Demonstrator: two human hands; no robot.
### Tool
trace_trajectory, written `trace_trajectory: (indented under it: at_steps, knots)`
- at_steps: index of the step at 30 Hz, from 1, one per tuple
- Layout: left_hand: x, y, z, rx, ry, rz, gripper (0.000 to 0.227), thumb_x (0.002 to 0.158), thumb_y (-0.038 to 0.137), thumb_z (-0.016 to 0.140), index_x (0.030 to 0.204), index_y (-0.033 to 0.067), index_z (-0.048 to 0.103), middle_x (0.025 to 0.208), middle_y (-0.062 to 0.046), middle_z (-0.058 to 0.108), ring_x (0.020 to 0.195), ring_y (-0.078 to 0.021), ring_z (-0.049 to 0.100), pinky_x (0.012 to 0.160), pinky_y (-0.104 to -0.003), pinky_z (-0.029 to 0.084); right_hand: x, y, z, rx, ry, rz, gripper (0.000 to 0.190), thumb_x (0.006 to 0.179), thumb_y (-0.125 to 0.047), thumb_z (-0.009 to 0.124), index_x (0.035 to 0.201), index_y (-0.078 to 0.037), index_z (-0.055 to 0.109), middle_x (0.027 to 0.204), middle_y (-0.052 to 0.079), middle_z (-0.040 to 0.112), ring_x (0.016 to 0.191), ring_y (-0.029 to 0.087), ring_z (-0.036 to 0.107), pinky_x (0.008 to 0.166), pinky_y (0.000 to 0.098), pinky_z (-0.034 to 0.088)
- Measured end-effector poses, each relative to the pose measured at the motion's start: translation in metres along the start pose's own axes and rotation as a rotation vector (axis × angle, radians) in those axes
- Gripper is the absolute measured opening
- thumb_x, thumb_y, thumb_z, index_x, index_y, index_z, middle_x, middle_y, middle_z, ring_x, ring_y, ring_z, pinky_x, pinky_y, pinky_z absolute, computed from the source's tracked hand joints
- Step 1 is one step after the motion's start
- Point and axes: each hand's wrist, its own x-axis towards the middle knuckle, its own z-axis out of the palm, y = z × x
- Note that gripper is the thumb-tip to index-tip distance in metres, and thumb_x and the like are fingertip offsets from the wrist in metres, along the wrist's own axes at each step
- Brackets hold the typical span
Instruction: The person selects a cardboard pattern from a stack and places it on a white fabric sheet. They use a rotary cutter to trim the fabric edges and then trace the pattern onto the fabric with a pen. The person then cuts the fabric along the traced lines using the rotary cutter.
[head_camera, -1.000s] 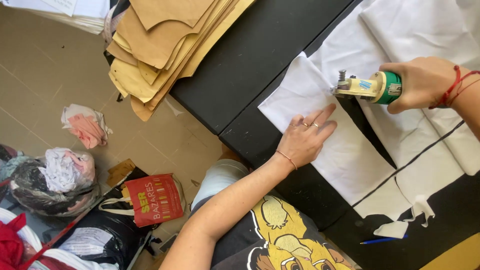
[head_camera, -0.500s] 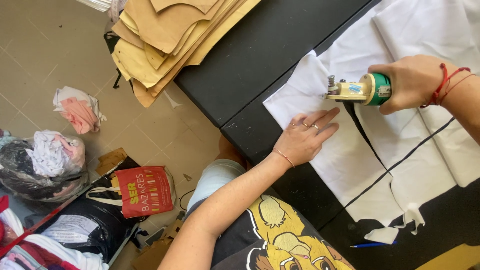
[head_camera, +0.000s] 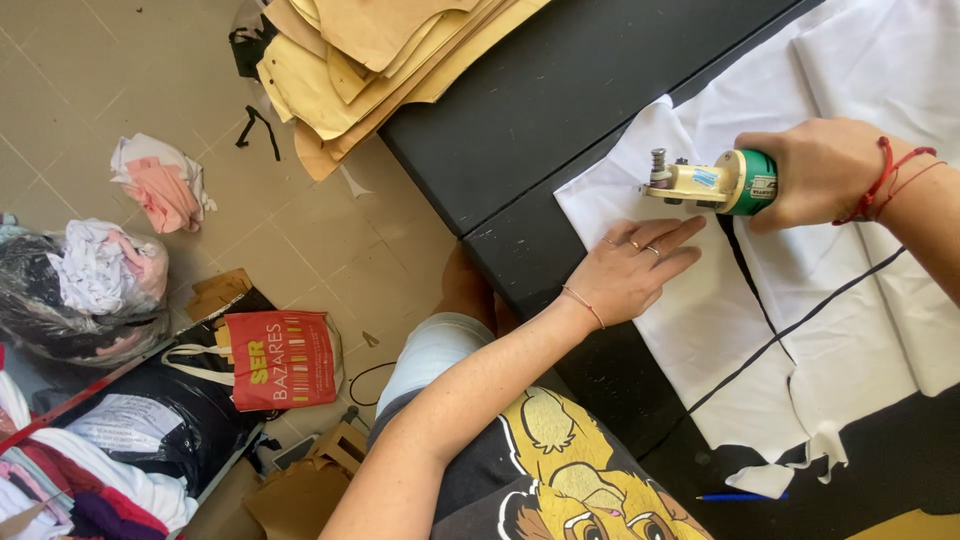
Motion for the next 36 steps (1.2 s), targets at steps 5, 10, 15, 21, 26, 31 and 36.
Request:
trace_trajectory:
  at_steps: [5,10,15,21,26,31,36]
  knots:
    - [-0.004,-0.001,0.005,-0.017,0.035,0.017,0.037,0.070,0.005,0.053,0.104,0.0189,0.055,0.128,-0.002,0.043,0.110,-0.0166,0.047,0.086,-0.031,0.037,0.001,-0.013,-0.011,-0.006,-0.004,-0.009,0.043,0.048,-0.042,0.064,0.087,-0.025,0.054,0.064,0.000,0.065,0.060,0.021,0.061,0.056,0.0292,0.049]
    - [-0.009,0.001,-0.001,-0.019,-0.017,0.054,0.037,0.071,0.003,0.052,0.105,0.0164,0.053,0.128,-0.004,0.042,0.117,-0.0184,0.044,0.089,-0.034,0.037,0.001,-0.027,-0.024,-0.007,-0.020,-0.002,0.045,0.048,-0.043,0.065,0.088,-0.025,0.054,0.069,0.004,0.066,0.066,0.026,0.062,0.059,0.0325,0.048]
    - [-0.014,0.003,0.004,-0.004,-0.011,0.026,0.031,0.076,0.007,0.051,0.104,0.0189,0.054,0.129,-0.002,0.041,0.118,-0.0166,0.043,0.094,-0.037,0.036,0.006,-0.037,-0.034,-0.055,-0.044,-0.012,0.049,0.048,-0.044,0.065,0.092,-0.027,0.053,0.069,0.003,0.066,0.064,0.024,0.062,0.057,0.0319,0.049]
    - [-0.019,0.002,0.017,-0.031,0.026,0.016,0.026,0.082,0.009,0.050,0.105,0.0190,0.057,0.129,-0.001,0.041,0.119,-0.0176,0.042,0.096,-0.039,0.036,0.013,-0.050,-0.046,-0.160,-0.029,-0.072,0.046,0.048,-0.044,0.065,0.089,-0.027,0.053,0.063,-0.001,0.065,0.059,0.019,0.062,0.056,0.0277,0.049]
    - [-0.024,0.004,0.028,-0.034,0.029,0.005,0.022,0.086,0.011,0.052,0.105,0.0200,0.059,0.132,0.000,0.036,0.124,-0.0174,0.035,0.099,-0.040,0.035,0.019,-0.064,-0.056,-0.268,-0.023,-0.132,0.056,0.047,-0.047,0.068,0.097,-0.029,0.051,0.065,0.000,0.066,0.058,0.019,0.063,0.053,0.0272,0.051]
    - [-0.025,0.006,0.026,-0.049,-0.005,0.011,0.022,0.083,0.009,0.055,0.103,0.0176,0.058,0.129,0.001,0.040,0.121,-0.0185,0.041,0.101,-0.042,0.037,0.019,-0.075,-0.065,-0.347,-0.028,-0.137,0.058,0.048,-0.046,0.065,0.102,-0.033,0.049,0.065,-0.001,0.067,0.060,0.018,0.065,0.053,0.0259,0.051]
    - [-0.025,0.004,0.023,-0.016,0.000,0.041,0.022,0.083,0.010,0.054,0.104,0.0165,0.057,0.129,-0.002,0.040,0.120,-0.0196,0.042,0.101,-0.041,0.035,0.020,-0.079,-0.065,-0.349,0.006,-0.164,0.055,0.046,-0.044,0.066,0.098,-0.034,0.051,0.070,0.000,0.068,0.066,0.021,0.065,0.059,0.0284,0.052]
